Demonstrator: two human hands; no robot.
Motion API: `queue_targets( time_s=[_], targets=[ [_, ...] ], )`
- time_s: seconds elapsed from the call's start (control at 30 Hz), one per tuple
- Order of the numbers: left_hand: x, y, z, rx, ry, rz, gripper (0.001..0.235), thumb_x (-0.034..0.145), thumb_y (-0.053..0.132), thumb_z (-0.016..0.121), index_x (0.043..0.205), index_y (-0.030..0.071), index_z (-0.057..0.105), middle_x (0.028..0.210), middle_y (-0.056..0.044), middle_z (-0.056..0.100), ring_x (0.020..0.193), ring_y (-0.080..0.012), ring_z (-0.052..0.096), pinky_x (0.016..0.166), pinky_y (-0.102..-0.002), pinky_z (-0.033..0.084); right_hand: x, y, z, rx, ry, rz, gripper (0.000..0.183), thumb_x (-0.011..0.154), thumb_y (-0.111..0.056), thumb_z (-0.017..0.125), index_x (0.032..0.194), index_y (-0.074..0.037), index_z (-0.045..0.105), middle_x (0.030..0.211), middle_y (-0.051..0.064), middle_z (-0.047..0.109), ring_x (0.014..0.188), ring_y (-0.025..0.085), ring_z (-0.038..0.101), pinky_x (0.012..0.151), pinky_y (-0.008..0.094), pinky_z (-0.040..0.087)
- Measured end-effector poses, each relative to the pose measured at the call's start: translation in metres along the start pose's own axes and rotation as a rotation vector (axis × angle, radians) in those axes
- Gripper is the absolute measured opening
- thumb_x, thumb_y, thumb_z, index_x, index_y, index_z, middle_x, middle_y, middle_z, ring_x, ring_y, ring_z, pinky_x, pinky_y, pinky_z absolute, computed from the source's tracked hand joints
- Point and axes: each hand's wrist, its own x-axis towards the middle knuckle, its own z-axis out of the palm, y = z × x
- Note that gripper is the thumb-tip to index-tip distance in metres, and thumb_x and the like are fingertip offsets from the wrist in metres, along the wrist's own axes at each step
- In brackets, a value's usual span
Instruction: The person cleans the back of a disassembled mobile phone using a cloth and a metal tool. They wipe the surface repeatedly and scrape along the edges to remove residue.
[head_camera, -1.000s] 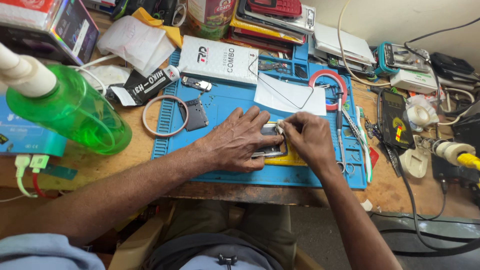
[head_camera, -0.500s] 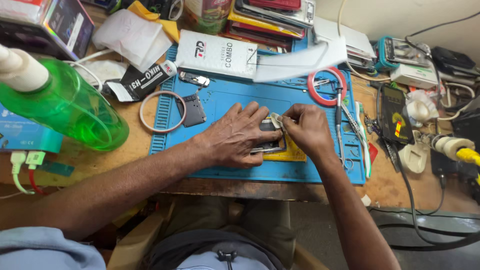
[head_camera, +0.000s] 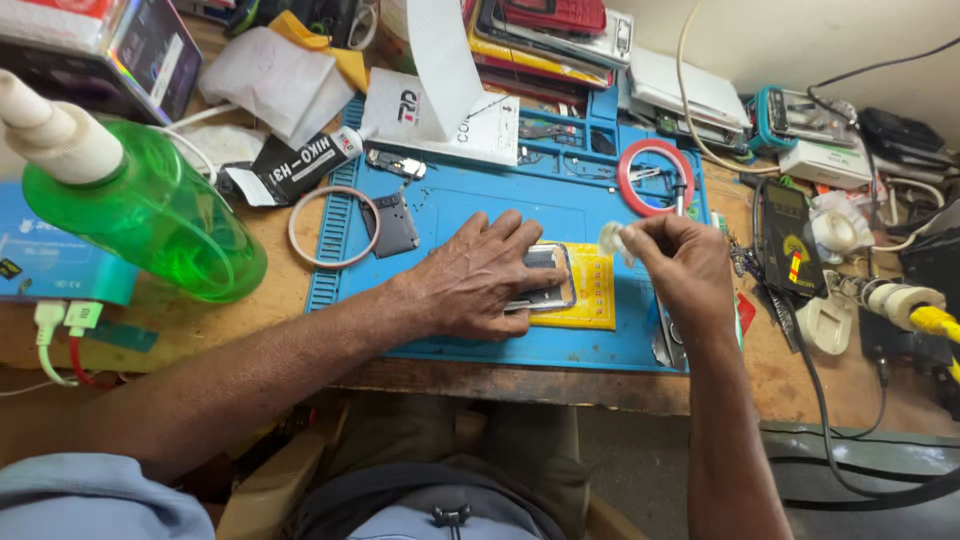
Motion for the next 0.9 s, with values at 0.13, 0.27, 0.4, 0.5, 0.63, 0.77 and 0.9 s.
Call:
queue_targets(
  time_s=[0.13, 0.27, 0.4, 0.5, 0.63, 0.77, 0.9],
  targets=[
    [0.003, -0.004, 0.003, -0.011, 0.038, 0.012, 0.061, 0.074, 0.044, 0.072, 0.132, 0.025, 0.065, 0.109, -0.014, 0.05, 0.106, -0.03, 0.048, 0.079, -0.048, 0.042, -0.011, 0.002, -0.002, -0.316, -0.088, -0.019, 0.017, 0.092, -0.016, 0.074, 0.105, -0.006, 0.08, 0.09, 0.008, 0.08, 0.076, 0.015, 0.073, 0.071, 0.03, 0.057],
    [0.002, -0.004, 0.007, -0.003, 0.019, 0.005, 0.06, 0.075, 0.043, 0.07, 0.132, 0.026, 0.064, 0.11, -0.015, 0.05, 0.105, -0.0306, 0.048, 0.077, -0.049, 0.042, -0.009, 0.001, -0.02, -0.632, 0.037, -0.43, 0.032, 0.087, -0.014, 0.074, 0.118, -0.01, 0.078, 0.116, 0.018, 0.075, 0.096, 0.03, 0.074, 0.083, 0.038, 0.056],
    [0.005, -0.002, -0.006, -0.022, -0.047, -0.011, 0.061, 0.077, 0.043, 0.069, 0.136, 0.027, 0.062, 0.111, -0.014, 0.051, 0.106, -0.0303, 0.049, 0.081, -0.05, 0.043, -0.022, 0.001, -0.045, -0.793, 0.121, -0.449, 0.038, 0.088, -0.011, 0.073, 0.126, -0.009, 0.075, 0.126, 0.019, 0.073, 0.11, 0.035, 0.071, 0.095, 0.042, 0.055],
    [0.01, -0.001, -0.013, 0.018, -0.106, -0.006, 0.057, 0.085, 0.04, 0.067, 0.139, 0.025, 0.059, 0.111, -0.016, 0.053, 0.1, -0.0298, 0.051, 0.08, -0.05, 0.043, -0.044, 0.008, -0.058, -0.492, 0.082, 0.104, 0.027, 0.092, -0.016, 0.07, 0.118, -0.012, 0.076, 0.115, 0.013, 0.077, 0.1, 0.024, 0.079, 0.089, 0.038, 0.062],
    [0.014, 0.0, -0.017, -0.065, -0.064, -0.014, 0.069, 0.078, 0.038, 0.07, 0.143, 0.019, 0.056, 0.118, -0.015, 0.056, 0.104, -0.0304, 0.053, 0.085, -0.048, 0.045, -0.072, 0.019, -0.045, -0.672, -0.028, 0.072, 0.029, 0.088, -0.016, 0.073, 0.116, -0.01, 0.074, 0.109, 0.014, 0.075, 0.096, 0.03, 0.075, 0.086, 0.041, 0.059],
    [0.011, 0.0, -0.029, -0.142, -0.019, -0.033, 0.072, 0.077, 0.04, 0.075, 0.14, 0.011, 0.056, 0.12, -0.018, 0.058, 0.108, -0.0331, 0.054, 0.09, -0.049, 0.045, -0.067, 0.01, -0.022, -0.902, 0.026, -0.015, 0.04, 0.085, -0.005, 0.067, 0.125, -0.008, 0.069, 0.103, 0.019, 0.07, 0.094, 0.038, 0.07, 0.081, 0.047, 0.056],
    [0.011, -0.006, -0.04, -0.183, 0.337, 0.052, 0.053, 0.083, 0.03, 0.079, 0.128, 0.005, 0.066, 0.118, -0.018, 0.066, 0.104, -0.0312, 0.061, 0.089, -0.045, 0.049, -0.067, 0.003, -0.046, -0.588, 0.014, -0.097, 0.052, 0.087, -0.004, 0.064, 0.139, 0.004, 0.059, 0.097, 0.018, 0.068, 0.084, 0.033, 0.068, 0.076, 0.045, 0.054]
  ],
)
